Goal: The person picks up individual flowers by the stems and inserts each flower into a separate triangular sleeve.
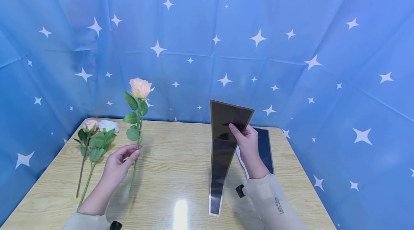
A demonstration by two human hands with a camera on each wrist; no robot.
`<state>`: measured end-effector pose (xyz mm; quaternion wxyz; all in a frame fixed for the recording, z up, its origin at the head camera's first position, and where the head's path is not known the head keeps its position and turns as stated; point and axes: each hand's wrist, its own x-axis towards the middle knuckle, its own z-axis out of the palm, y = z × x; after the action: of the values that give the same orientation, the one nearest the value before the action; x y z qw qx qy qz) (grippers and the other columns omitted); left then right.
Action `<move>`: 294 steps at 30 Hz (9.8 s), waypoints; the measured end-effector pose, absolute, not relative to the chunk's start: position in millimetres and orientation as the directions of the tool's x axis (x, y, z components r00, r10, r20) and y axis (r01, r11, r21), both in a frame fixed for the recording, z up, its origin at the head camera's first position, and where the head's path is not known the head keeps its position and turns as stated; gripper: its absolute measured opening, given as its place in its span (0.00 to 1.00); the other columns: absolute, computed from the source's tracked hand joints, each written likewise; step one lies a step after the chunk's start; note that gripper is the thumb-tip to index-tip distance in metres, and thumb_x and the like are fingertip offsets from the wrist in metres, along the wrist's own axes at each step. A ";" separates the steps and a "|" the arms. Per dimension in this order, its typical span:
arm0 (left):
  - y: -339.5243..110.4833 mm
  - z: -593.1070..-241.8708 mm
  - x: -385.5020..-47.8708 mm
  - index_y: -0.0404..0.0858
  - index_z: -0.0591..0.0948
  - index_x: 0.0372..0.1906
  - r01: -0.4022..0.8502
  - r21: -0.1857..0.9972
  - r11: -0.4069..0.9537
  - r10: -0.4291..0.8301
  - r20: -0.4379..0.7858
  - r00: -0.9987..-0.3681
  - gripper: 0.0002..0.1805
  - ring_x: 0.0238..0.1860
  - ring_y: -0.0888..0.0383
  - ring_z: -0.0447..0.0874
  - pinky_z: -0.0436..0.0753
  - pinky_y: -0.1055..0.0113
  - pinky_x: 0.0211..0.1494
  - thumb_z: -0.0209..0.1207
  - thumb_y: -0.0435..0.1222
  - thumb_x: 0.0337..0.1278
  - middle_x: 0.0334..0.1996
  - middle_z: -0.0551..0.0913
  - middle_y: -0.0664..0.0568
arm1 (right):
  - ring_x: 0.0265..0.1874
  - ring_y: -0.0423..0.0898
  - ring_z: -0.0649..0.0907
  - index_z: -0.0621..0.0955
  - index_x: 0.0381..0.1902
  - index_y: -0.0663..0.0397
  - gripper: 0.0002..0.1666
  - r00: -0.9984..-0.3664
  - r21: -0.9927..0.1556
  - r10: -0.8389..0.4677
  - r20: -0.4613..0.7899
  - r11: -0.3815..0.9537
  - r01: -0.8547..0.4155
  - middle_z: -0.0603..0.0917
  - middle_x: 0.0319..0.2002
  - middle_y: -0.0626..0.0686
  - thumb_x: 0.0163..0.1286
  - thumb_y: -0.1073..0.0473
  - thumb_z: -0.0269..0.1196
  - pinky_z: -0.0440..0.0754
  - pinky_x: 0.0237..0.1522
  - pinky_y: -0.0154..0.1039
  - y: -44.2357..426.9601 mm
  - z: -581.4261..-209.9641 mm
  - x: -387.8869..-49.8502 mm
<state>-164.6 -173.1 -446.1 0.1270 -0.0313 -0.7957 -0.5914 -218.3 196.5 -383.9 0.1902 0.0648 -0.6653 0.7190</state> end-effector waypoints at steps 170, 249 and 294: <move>-63.6 -315.6 -179.5 0.35 0.86 0.41 0.465 0.869 0.169 -0.067 0.480 -0.874 0.11 0.35 0.70 0.85 0.83 0.73 0.42 0.63 0.38 0.57 0.36 0.87 0.43 | 0.26 0.39 0.82 0.85 0.35 0.64 0.10 -0.965 -0.964 -0.011 0.261 0.050 -0.261 0.87 0.29 0.54 0.59 0.61 0.68 0.81 0.30 0.34 113.8 -415.1 -179.0; -66.6 -311.0 -177.8 0.40 0.86 0.41 0.509 0.802 0.311 -0.043 0.547 -0.836 0.07 0.38 0.57 0.87 0.81 0.77 0.40 0.63 0.34 0.57 0.32 0.88 0.49 | 0.33 0.42 0.85 0.82 0.42 0.69 0.15 -0.979 -0.973 -0.040 0.200 -0.126 -0.194 0.87 0.33 0.49 0.61 0.62 0.66 0.83 0.38 0.37 111.2 -409.0 -176.8; -69.3 -300.8 -176.7 0.37 0.84 0.48 0.541 0.786 0.298 -0.006 0.569 -0.823 0.14 0.33 0.69 0.85 0.83 0.70 0.44 0.65 0.33 0.54 0.30 0.87 0.47 | 0.33 0.40 0.84 0.81 0.42 0.71 0.14 -0.970 -0.967 -0.060 0.236 -0.116 -0.228 0.87 0.32 0.43 0.62 0.65 0.65 0.80 0.37 0.33 110.5 -408.6 -174.0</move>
<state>-176.7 -69.3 -300.8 0.2417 -0.1741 -0.7685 -0.5663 -174.0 110.5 -408.6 0.0569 0.1089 -0.6622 0.7391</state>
